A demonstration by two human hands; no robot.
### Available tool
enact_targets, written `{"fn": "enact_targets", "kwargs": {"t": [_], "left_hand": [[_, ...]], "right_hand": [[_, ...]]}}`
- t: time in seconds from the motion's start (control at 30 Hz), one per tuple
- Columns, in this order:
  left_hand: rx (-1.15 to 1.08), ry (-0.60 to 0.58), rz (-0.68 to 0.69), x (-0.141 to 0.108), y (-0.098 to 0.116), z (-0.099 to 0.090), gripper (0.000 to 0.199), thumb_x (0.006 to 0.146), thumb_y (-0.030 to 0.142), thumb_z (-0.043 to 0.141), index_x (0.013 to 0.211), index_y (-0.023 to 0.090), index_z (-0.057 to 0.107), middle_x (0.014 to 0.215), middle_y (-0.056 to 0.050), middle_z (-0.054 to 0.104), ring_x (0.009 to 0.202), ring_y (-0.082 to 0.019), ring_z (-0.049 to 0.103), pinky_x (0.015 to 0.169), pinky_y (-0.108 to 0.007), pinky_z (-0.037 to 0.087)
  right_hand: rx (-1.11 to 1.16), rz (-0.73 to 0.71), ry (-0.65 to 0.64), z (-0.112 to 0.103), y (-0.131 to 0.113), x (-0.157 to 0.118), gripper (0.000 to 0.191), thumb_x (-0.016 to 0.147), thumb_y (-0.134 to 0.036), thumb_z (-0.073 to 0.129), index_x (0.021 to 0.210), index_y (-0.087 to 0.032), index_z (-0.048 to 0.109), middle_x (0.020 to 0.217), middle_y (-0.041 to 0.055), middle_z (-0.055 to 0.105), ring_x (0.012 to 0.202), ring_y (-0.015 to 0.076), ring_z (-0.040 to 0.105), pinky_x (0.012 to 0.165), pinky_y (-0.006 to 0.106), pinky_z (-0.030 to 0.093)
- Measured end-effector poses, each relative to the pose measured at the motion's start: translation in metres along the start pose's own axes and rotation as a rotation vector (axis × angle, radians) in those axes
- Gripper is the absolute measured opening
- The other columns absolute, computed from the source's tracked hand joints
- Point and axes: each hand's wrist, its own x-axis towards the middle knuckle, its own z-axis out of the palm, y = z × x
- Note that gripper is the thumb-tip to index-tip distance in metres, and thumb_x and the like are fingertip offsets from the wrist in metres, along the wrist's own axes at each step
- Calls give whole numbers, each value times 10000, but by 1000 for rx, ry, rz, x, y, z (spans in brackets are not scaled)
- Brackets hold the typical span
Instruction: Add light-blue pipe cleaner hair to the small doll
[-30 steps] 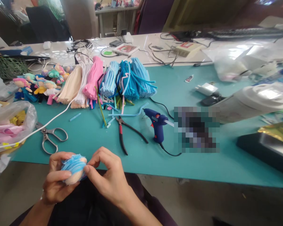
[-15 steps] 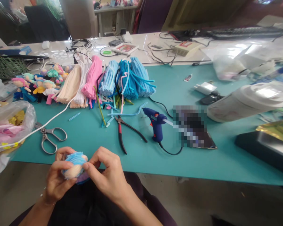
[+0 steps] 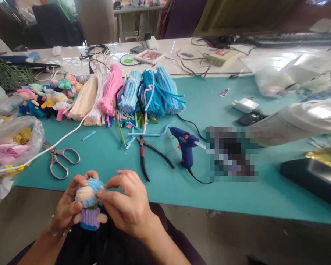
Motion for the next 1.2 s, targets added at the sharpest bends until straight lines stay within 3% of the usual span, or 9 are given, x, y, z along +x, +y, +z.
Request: {"fn": "enact_targets", "kwargs": {"t": [0.33,0.5,0.7,0.93,1.1,1.2], "left_hand": [[80,-31,131,3,1,-2,285,799,351,805,1056,343,682,1168,-15,539,934,-147,662,783,-233,539],[220,-48,260,4,1,-3,278,823,338,785,1077,320,675,1164,-27,547,995,-146,637,829,-222,546],[457,-81,414,3,5,-6,264,877,310,721,1132,302,652,1187,-58,545,1101,-190,575,903,-294,549],[506,-108,395,2,3,-9,279,900,318,687,1174,308,637,1219,-72,517,1102,-222,592,892,-350,559],[579,-76,376,1,2,-6,301,883,338,705,1178,298,658,1203,-88,551,1069,-230,583,851,-342,558],[628,-61,388,0,2,-5,351,853,326,738,1195,290,664,1194,-97,568,1078,-241,585,849,-341,556]], "right_hand": [[-166,-109,-13,1,-1,2,334,1064,-239,396,905,-218,689,786,19,668,710,139,599,944,391,517],[-184,-119,-6,1,1,0,263,1038,-220,452,925,-224,688,784,13,676,694,139,596,941,392,530],[-174,-114,12,0,2,-1,182,952,-110,532,941,-225,672,801,11,672,715,139,610,929,392,540],[-29,33,2,-4,-1,3,139,880,-96,570,919,-202,651,811,36,649,698,160,624,839,410,569],[137,227,-48,-3,-3,2,120,952,-179,573,1002,-193,681,807,52,663,701,171,636,616,297,547],[144,280,-56,1,-3,0,95,945,-184,598,917,-201,688,751,34,663,656,160,628,569,266,522]]}}
